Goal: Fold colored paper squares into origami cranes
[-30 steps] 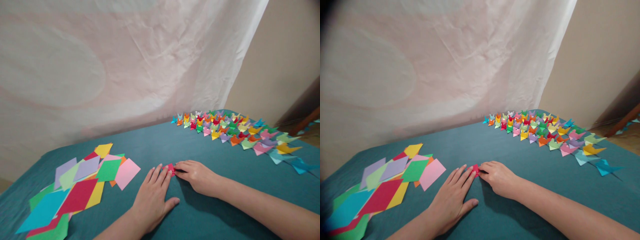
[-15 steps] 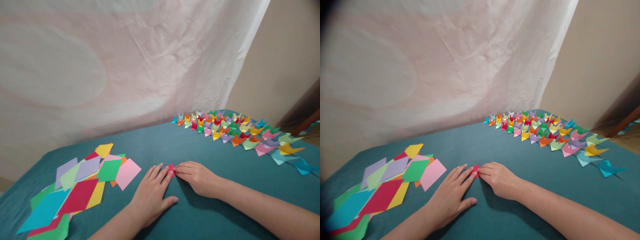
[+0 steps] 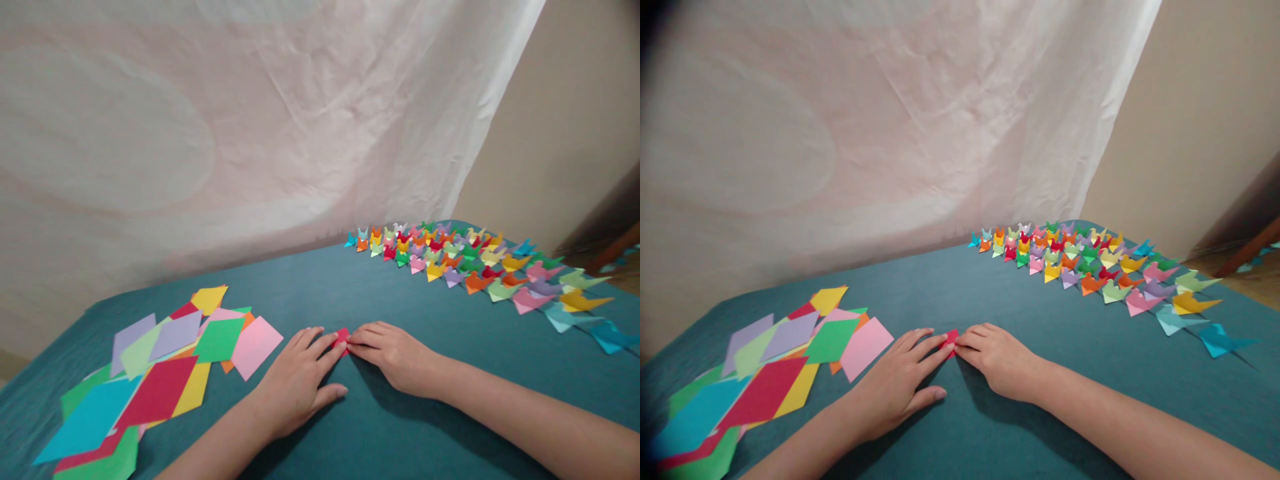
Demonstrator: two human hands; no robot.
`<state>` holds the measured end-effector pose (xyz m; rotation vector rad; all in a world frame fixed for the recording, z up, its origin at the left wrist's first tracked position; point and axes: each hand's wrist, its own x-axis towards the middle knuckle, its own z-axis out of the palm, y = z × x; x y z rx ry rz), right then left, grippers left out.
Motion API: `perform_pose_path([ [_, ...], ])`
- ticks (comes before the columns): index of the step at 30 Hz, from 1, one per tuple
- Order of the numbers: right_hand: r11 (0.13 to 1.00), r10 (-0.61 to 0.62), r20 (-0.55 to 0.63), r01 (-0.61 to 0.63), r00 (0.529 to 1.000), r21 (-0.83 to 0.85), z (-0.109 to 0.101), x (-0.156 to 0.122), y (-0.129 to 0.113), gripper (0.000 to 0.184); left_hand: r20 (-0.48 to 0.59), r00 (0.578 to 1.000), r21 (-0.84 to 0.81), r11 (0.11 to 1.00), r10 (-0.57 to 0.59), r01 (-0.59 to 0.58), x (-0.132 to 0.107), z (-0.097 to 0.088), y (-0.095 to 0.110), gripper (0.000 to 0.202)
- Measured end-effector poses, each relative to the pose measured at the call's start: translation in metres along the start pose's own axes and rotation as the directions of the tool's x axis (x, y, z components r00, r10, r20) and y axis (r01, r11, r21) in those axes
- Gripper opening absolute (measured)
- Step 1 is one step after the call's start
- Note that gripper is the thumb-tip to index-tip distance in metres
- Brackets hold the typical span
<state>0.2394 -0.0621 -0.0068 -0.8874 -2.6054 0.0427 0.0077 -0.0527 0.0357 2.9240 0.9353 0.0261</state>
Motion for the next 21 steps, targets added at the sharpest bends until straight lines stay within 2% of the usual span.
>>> perform_pose_path([
  [6,1.0,-0.005,-0.007,0.005,1.0,-0.009,0.0007,0.0001,0.0001,0.032,-0.019,1.0,-0.021,1.0,0.011,-0.012,-0.0036,-0.0042,-0.006,0.048],
  [21,1.0,0.015,0.029,-0.015,0.999,0.005,-0.0003,0.0023,-0.0021,0.033,-0.027,1.0,-0.007,1.0,-0.006,0.006,-0.0045,-0.0055,0.0007,0.044],
])
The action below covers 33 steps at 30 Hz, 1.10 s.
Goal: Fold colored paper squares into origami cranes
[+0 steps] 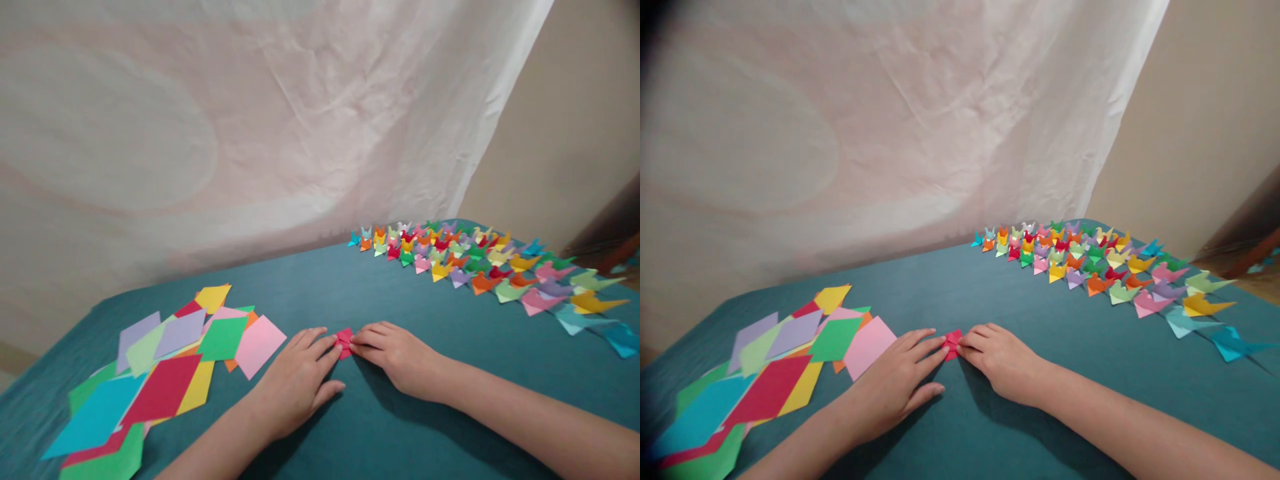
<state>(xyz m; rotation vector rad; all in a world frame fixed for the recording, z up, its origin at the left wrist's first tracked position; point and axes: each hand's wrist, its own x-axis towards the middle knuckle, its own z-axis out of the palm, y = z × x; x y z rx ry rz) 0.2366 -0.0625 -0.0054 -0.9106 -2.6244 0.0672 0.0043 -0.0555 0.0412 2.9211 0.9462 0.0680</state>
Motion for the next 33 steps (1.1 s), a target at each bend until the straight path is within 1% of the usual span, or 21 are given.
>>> perform_pose_path([
  [4,1.0,0.015,0.002,-0.015,1.0,0.011,0.0,0.0,-0.001,0.033,-0.001,1.0,-0.027,1.0,0.014,-0.014,0.001,-0.001,0.002,0.041],
  [8,0.999,0.019,-0.008,-0.018,1.0,0.034,0.0,-0.001,0.0,0.036,-0.043,0.999,-0.084,0.996,0.014,-0.018,0.001,0.0,0.002,0.037],
  [10,0.999,0.026,-0.009,-0.025,1.0,0.047,0.001,-0.001,0.001,0.038,-0.07,0.997,-0.137,0.991,-0.012,0.002,0.002,0.003,0.002,0.033],
  [13,0.998,0.029,-0.016,-0.028,0.999,0.06,0.001,-0.001,0.002,0.039,-0.135,0.986,-0.26,0.964,-0.095,0.058,0.005,0.01,0.0,0.027],
  [16,0.997,0.023,-0.026,-0.021,0.999,0.071,0.001,-0.001,0.003,0.039,-0.191,0.959,-0.397,0.91,-0.211,0.121,0.012,0.019,-0.002,0.023],
  [18,0.997,0.022,-0.029,-0.02,0.999,0.077,0.001,-0.001,0.003,0.039,-0.207,0.936,-0.463,0.871,-0.285,0.163,0.017,0.023,-0.004,0.024],
  [21,0.996,0.029,-0.03,-0.026,0.999,0.085,0.001,-0.002,0.003,0.041,-0.21,0.913,-0.522,0.83,-0.348,0.196,0.025,0.027,-0.007,0.025],
  [27,0.996,0.032,-0.028,-0.03,0.999,0.087,0.001,-0.002,0.003,0.038,-0.168,0.906,-0.559,0.795,-0.389,0.238,0.034,0.031,-0.012,0.025],
  [33,0.995,0.023,-0.041,-0.019,0.999,0.099,0.0,-0.002,0.004,0.038,-0.17,0.912,-0.506,0.827,-0.373,0.244,0.036,0.035,-0.009,0.023],
])
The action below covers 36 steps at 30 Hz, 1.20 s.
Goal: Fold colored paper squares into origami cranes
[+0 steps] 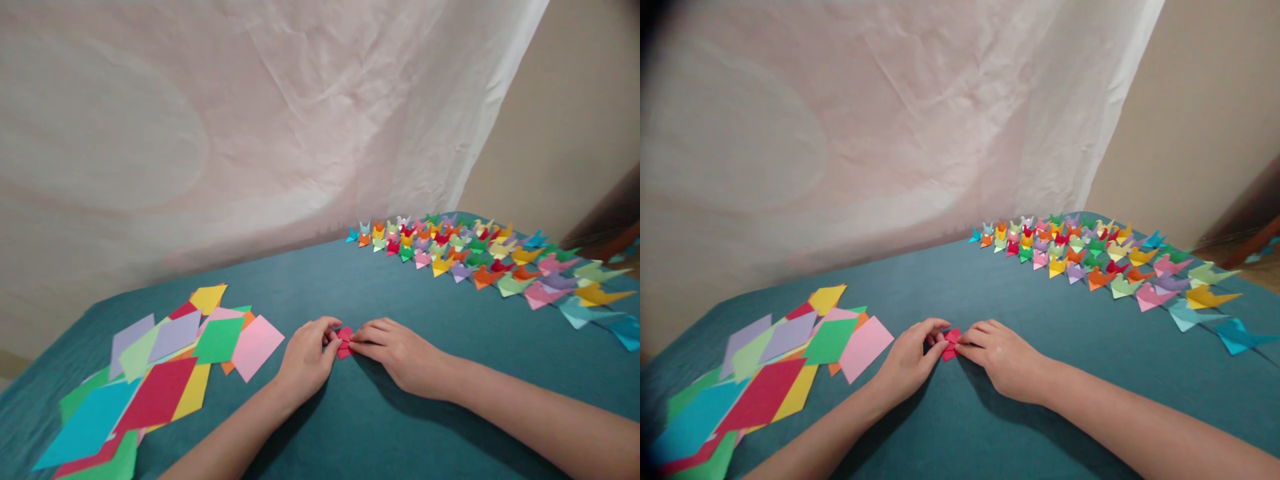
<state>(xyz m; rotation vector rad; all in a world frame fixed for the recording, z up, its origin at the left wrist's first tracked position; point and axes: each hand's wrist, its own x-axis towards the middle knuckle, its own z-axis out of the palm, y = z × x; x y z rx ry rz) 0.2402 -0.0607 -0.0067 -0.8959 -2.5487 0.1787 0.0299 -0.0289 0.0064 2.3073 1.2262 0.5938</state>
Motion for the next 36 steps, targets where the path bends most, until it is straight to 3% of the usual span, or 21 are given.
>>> perform_pose_path([
  [19,1.0,0.004,0.046,-0.002,0.999,-0.028,0.0,0.0,0.0,0.037,0.042,0.999,-0.04,0.999,-0.005,0.007,0.001,-0.003,0.002,0.019],
  [25,1.0,0.014,0.058,-0.013,0.998,-0.028,0.001,0.0,-0.001,0.038,0.032,0.998,0.043,0.998,0.045,-0.046,-0.003,-0.009,0.002,0.01],
  [36,1.0,0.011,0.051,-0.012,0.999,0.023,0.003,-0.002,0.002,0.042,0.046,0.999,0.092,0.995,0.029,-0.033,0.0,-0.01,0.001,0.01],
])
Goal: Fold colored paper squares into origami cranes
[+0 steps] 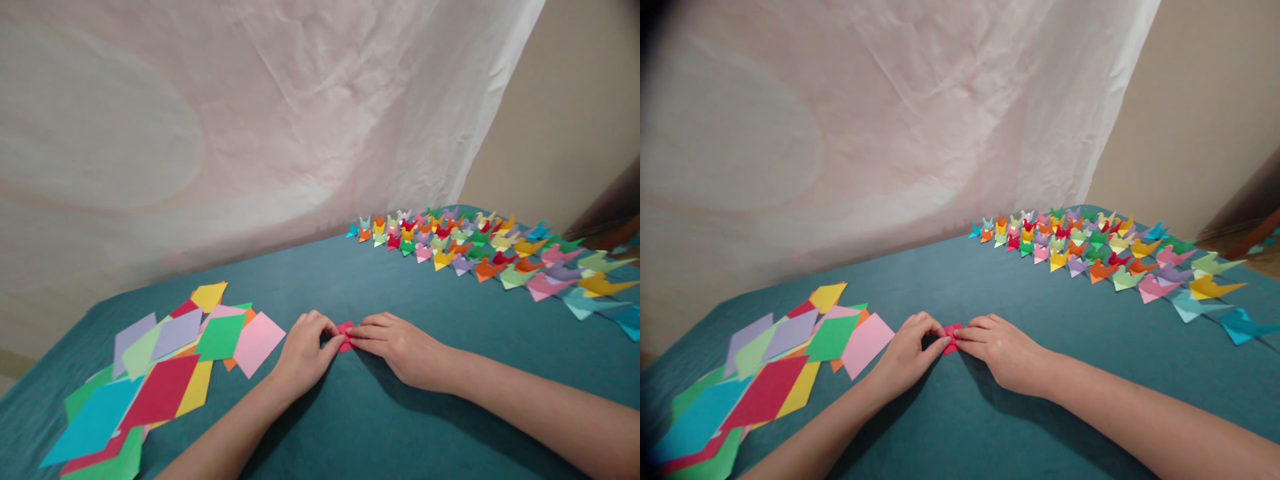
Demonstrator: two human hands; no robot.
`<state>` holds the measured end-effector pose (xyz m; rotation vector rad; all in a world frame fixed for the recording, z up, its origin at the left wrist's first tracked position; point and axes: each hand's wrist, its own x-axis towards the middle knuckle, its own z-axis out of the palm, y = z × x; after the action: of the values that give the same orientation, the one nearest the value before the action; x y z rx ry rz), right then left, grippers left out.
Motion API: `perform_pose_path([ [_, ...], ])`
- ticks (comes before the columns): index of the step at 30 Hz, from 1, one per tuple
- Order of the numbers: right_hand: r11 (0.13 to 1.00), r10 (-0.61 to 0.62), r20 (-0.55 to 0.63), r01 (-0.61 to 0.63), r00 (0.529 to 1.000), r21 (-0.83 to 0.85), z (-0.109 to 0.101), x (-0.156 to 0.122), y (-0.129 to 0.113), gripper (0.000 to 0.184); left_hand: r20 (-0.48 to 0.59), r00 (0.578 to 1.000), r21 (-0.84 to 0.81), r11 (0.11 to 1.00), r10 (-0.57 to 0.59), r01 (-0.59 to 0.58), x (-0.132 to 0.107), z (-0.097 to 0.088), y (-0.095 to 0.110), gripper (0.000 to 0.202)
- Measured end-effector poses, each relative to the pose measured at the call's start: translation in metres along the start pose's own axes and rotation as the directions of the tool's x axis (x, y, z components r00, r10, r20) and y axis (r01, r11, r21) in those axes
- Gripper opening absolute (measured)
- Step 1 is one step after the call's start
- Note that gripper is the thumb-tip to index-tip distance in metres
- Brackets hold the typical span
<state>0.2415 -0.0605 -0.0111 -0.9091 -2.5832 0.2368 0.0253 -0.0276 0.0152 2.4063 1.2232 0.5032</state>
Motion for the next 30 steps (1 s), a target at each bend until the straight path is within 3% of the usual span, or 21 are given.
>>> perform_pose_path([
  [30,0.999,-0.032,-0.018,0.032,0.999,0.004,-0.0027,0.0034,0.0002,0.043,0.006,1.0,0.165,0.986,-0.029,0.027,0.0035,0.0053,0.0023,0.013],
])
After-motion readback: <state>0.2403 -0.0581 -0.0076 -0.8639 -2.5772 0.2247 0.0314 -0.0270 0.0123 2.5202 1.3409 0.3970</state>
